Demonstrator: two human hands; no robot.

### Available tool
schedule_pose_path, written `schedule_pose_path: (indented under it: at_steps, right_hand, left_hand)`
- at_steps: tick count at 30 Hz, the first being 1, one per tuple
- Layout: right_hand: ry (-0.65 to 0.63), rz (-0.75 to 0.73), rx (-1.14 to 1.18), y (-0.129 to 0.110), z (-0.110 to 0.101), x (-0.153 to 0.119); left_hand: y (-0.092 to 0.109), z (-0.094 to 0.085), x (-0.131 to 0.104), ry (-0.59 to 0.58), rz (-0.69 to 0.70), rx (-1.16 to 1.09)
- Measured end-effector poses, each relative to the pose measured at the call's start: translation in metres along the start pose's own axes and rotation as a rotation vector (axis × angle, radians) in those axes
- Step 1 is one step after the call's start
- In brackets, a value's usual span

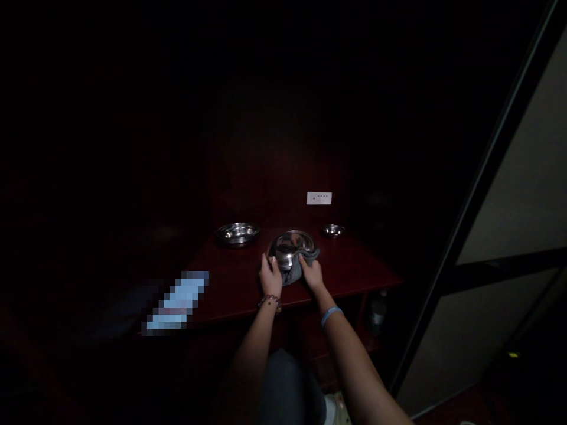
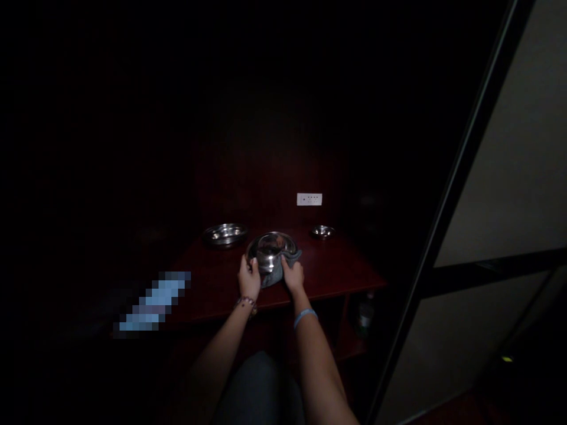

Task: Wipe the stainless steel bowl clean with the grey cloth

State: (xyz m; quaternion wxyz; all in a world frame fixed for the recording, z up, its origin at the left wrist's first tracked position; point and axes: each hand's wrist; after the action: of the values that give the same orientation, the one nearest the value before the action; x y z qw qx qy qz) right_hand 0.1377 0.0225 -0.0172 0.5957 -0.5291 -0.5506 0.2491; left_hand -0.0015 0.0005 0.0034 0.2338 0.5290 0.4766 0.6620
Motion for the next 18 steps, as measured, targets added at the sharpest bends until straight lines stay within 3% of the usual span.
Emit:
schedule_pose_path:
  at_steps: [12,18]
  right_hand:
    - [0.011,-0.001,0.016,0.0033,0.0006,0.0026]
    - [0.014,0.002,0.059,-0.0001,-0.0020,0.0010]
  left_hand:
    - [-0.0015,-0.0016,-0.0016,-0.011,0.075,0.059]
    - [0.0032,-0.0023,-0.0018,-0.035,0.004,-0.008]
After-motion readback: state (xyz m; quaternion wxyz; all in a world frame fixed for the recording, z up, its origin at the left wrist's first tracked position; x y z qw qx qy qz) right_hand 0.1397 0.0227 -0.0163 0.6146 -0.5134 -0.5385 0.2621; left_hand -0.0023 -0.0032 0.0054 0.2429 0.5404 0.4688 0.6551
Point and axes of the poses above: each hand's wrist, its own x-axis towards the middle knuckle, its own z-axis out of the palm, y = z × x, and after that the axes turned 3 degrees about -y, right-handed
